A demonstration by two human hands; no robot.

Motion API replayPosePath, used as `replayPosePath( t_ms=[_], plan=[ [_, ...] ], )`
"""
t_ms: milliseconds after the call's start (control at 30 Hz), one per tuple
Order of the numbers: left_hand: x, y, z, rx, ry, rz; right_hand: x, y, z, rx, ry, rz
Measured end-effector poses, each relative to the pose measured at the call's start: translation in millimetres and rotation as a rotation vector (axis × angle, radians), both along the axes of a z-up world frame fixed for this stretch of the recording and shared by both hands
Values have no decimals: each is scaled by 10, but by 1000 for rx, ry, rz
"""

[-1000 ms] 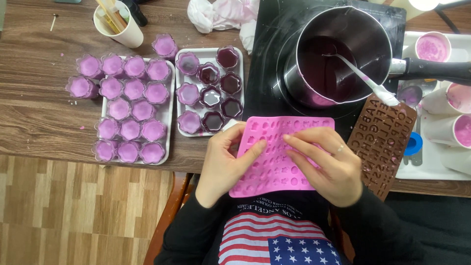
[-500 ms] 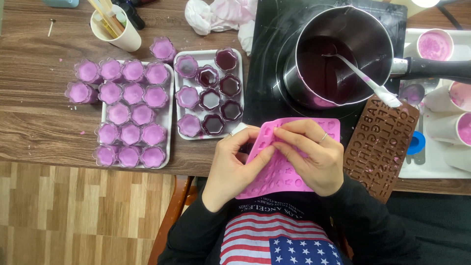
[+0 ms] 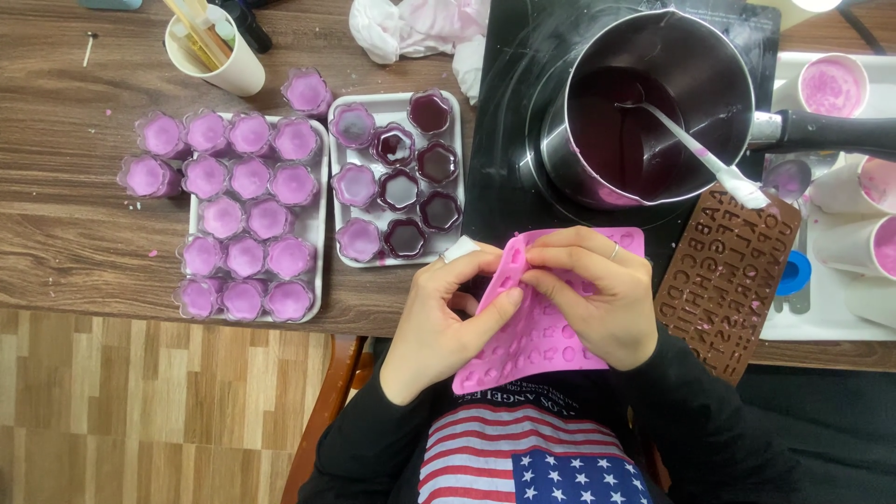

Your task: Inspecting and preparing silicone letter and decorative molds for wax pouring.

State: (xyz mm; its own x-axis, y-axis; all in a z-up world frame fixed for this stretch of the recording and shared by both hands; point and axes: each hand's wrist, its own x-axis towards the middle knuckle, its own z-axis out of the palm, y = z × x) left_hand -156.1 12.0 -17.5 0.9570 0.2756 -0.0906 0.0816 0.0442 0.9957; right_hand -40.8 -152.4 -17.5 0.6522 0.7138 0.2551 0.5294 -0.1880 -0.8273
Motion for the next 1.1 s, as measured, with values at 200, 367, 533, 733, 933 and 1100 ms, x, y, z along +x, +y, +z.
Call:
replayPosePath(
  t_ms=[200, 367, 533, 733, 933, 1100],
  plan=[
    [-13, 19, 4, -27, 12, -7, 38, -23, -39, 3, 144, 25],
    [12, 59, 43, 46, 75, 23, 69, -38, 13, 30, 183, 8],
    [32, 108, 39, 141, 111, 74, 128, -181, 291, -55, 85, -54],
    [33, 139, -90, 576, 16, 175, 207, -376, 653, -70, -75, -281],
    [134, 131, 73, 730, 385, 151, 578, -376, 638, -225, -449, -370],
    [113, 170, 17, 872, 507, 148, 772, -296, 610, -324, -682, -326]
  ],
)
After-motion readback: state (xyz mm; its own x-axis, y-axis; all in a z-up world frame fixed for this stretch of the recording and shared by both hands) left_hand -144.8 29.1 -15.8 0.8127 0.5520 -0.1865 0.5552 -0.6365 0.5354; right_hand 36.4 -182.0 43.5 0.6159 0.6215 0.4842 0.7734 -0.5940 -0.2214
